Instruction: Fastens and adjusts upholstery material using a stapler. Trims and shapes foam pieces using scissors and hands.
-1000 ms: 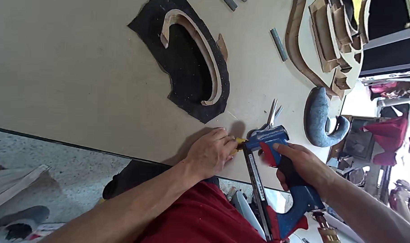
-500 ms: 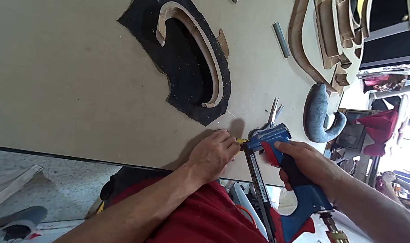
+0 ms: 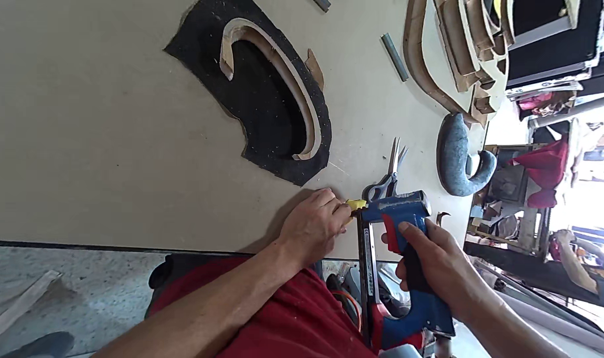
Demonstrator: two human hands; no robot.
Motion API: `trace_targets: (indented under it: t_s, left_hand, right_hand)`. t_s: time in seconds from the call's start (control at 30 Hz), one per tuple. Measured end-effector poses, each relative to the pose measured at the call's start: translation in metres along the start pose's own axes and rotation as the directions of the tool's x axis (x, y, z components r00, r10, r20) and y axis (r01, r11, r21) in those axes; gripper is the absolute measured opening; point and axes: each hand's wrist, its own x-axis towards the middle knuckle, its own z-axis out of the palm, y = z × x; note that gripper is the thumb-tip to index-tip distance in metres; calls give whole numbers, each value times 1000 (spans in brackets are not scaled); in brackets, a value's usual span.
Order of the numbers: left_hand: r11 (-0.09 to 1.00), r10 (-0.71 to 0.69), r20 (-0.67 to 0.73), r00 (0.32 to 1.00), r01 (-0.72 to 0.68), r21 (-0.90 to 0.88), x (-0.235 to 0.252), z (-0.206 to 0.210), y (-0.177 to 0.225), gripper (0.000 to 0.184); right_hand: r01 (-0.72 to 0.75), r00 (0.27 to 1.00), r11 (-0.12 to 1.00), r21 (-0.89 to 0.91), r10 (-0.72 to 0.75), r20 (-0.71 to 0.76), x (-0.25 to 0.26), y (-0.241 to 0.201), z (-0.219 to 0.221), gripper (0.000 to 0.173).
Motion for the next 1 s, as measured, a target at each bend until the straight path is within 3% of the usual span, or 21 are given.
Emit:
trace_targets:
  t_s: [0.23, 0.4, 0.77, 1.0]
  left_hand:
    - [1000, 12, 10, 1000, -12, -26, 0, -1, 0, 22]
    - [1000, 1, 6, 1000, -1, -13, 2, 1, 0, 22]
    - [1000, -14, -10, 1000, 14, -9, 1, 2, 3, 20]
    - [1000, -19, -6, 1000, 19, -15, 0, 2, 3, 20]
  right_hand:
    - [6, 1000, 991, -131, -6, 2, 0, -6, 6, 26]
    - [-94, 985, 995, -35, 98, 145, 20, -15, -15, 28]
    - [-232, 892, 972, -19, 221, 394, 66, -21, -50, 35]
    - [-202, 878, 977, 73, 148, 455, 73, 1, -60, 36]
